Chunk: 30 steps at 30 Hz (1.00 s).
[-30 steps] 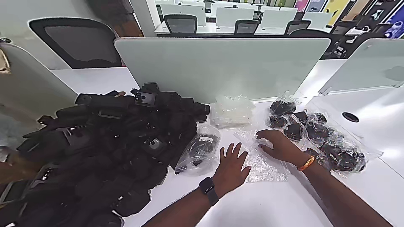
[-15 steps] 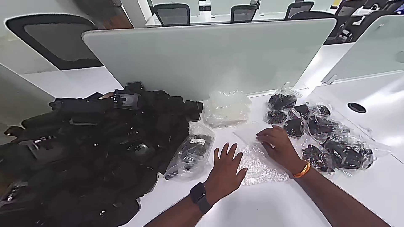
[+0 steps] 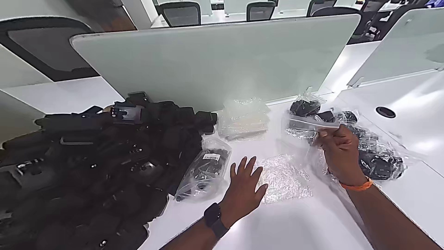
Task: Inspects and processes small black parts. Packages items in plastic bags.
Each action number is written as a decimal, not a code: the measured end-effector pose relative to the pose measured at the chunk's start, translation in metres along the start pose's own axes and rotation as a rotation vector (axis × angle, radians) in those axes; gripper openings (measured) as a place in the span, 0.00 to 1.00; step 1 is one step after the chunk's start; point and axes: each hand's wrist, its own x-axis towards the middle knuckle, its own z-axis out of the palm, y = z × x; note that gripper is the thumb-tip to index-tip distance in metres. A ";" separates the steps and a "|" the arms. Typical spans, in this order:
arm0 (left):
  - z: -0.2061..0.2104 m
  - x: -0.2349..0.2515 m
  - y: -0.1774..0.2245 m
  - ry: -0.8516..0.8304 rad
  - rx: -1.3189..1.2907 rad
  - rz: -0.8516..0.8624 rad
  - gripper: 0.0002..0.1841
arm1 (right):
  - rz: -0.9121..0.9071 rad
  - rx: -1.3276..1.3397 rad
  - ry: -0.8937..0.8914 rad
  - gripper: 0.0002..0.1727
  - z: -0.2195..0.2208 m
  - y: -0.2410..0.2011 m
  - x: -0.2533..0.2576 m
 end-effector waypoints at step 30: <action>-0.010 0.007 -0.009 0.396 -0.976 0.193 0.10 | 0.000 -0.435 -0.241 0.38 0.026 0.026 -0.028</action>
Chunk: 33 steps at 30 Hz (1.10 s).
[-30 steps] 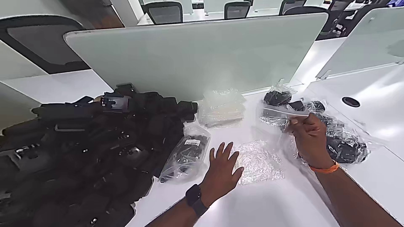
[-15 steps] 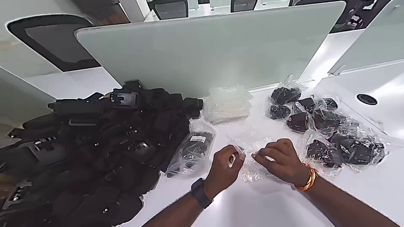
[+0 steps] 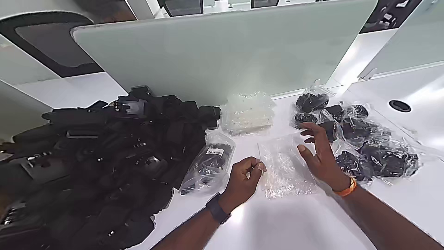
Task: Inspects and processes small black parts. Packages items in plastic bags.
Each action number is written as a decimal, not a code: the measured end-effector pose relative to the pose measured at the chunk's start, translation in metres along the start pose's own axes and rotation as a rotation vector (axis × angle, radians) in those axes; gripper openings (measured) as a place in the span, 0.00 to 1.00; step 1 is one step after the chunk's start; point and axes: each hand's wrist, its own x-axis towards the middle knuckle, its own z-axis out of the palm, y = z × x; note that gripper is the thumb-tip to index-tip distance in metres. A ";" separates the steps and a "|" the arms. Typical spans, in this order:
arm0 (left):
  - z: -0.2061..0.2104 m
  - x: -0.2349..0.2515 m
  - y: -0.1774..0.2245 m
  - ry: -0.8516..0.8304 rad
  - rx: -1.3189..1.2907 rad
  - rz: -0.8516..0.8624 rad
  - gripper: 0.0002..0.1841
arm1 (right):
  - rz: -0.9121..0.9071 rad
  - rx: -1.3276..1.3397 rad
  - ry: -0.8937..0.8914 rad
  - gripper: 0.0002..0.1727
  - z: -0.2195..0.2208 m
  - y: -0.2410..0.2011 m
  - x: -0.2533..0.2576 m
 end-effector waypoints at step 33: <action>0.007 -0.010 -0.006 -0.350 0.947 -0.133 0.25 | 0.649 0.041 -0.495 0.26 -0.030 -0.022 0.010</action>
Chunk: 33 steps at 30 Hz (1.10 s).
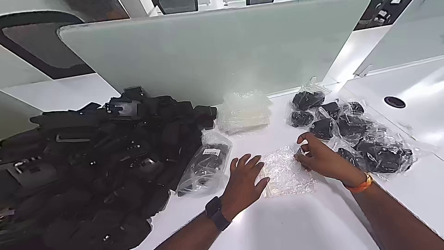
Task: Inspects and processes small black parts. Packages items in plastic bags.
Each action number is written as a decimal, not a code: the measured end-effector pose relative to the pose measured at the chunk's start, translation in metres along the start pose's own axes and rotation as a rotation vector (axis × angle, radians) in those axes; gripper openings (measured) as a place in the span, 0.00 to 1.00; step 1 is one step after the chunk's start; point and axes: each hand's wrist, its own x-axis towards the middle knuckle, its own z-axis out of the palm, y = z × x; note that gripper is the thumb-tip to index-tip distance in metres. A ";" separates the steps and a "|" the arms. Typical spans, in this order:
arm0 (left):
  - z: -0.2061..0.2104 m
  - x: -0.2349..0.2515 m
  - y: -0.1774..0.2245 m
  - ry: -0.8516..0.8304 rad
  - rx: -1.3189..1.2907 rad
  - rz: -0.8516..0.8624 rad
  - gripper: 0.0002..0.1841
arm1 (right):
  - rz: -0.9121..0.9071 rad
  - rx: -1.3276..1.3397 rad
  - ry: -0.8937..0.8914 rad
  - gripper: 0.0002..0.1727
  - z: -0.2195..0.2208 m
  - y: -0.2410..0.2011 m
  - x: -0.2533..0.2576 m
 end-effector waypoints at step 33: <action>0.000 -0.001 0.002 -0.007 -0.005 0.013 0.28 | -0.161 -1.032 -0.230 0.40 0.021 -0.029 -0.043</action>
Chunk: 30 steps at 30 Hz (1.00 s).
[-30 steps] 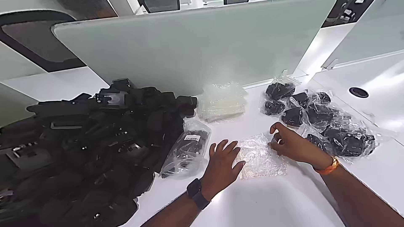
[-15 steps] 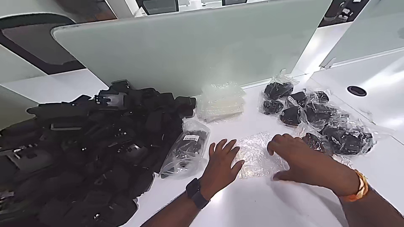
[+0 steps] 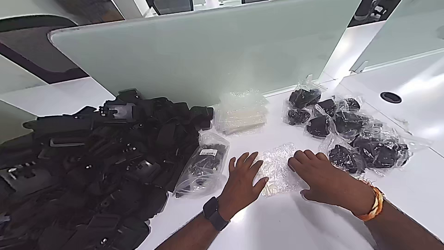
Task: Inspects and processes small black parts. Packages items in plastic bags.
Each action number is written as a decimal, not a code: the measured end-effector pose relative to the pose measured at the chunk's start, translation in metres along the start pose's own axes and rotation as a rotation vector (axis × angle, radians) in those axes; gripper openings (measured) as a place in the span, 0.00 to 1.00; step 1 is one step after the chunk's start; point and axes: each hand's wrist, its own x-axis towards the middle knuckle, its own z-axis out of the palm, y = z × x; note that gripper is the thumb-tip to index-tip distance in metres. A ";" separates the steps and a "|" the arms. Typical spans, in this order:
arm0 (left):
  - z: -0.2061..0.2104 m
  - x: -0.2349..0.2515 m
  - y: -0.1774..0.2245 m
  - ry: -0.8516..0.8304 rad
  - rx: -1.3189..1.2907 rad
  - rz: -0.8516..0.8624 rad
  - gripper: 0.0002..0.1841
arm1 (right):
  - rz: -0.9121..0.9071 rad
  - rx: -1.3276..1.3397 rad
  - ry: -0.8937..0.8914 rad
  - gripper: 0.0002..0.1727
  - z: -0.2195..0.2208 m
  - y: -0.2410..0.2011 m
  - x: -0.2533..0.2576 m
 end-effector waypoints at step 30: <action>-0.006 -0.001 0.003 0.021 -0.147 -0.015 0.28 | 0.144 0.295 -0.033 0.19 -0.007 0.053 0.001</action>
